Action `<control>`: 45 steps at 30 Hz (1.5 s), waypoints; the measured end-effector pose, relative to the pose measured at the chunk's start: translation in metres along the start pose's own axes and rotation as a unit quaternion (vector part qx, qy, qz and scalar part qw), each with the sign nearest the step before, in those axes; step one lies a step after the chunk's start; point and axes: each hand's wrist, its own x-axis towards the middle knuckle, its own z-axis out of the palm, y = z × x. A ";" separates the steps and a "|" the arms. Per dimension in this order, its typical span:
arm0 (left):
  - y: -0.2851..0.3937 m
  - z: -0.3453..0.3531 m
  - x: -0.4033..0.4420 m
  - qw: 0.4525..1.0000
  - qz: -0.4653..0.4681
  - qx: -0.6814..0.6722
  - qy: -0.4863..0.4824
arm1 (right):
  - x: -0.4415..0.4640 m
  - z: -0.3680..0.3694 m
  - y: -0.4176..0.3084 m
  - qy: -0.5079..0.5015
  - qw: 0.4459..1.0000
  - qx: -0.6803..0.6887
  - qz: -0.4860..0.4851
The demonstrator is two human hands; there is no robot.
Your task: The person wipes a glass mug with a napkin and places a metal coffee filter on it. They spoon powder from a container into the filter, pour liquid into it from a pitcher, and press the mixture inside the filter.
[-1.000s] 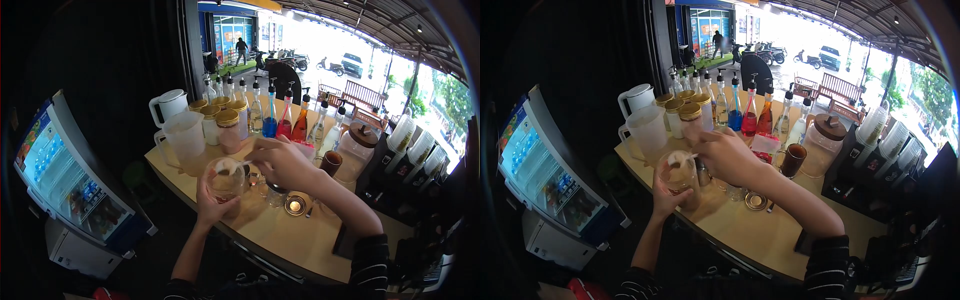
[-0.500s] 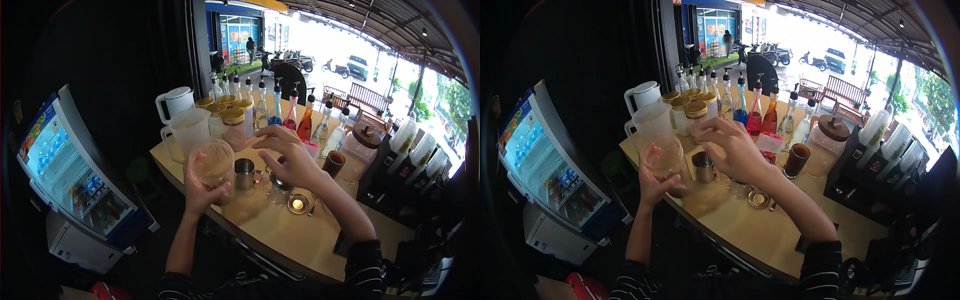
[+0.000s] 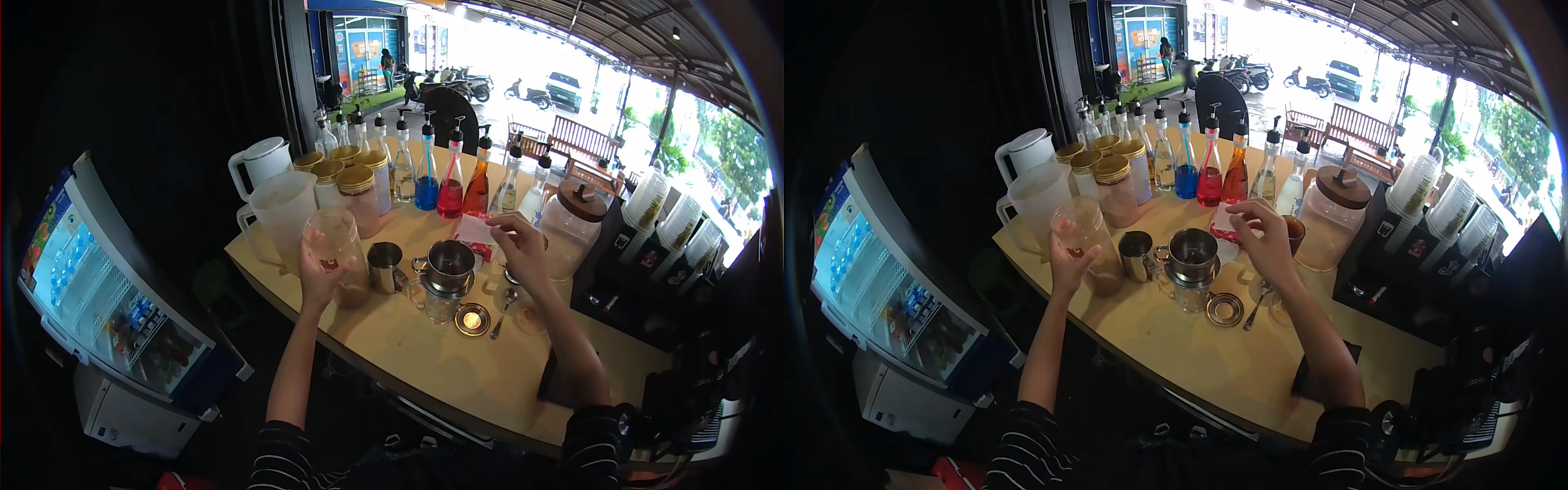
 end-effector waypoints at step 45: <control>-0.002 0.068 -0.132 0.985 -0.171 -0.019 0.013 | -0.063 0.017 0.009 -0.035 0.979 0.166 0.109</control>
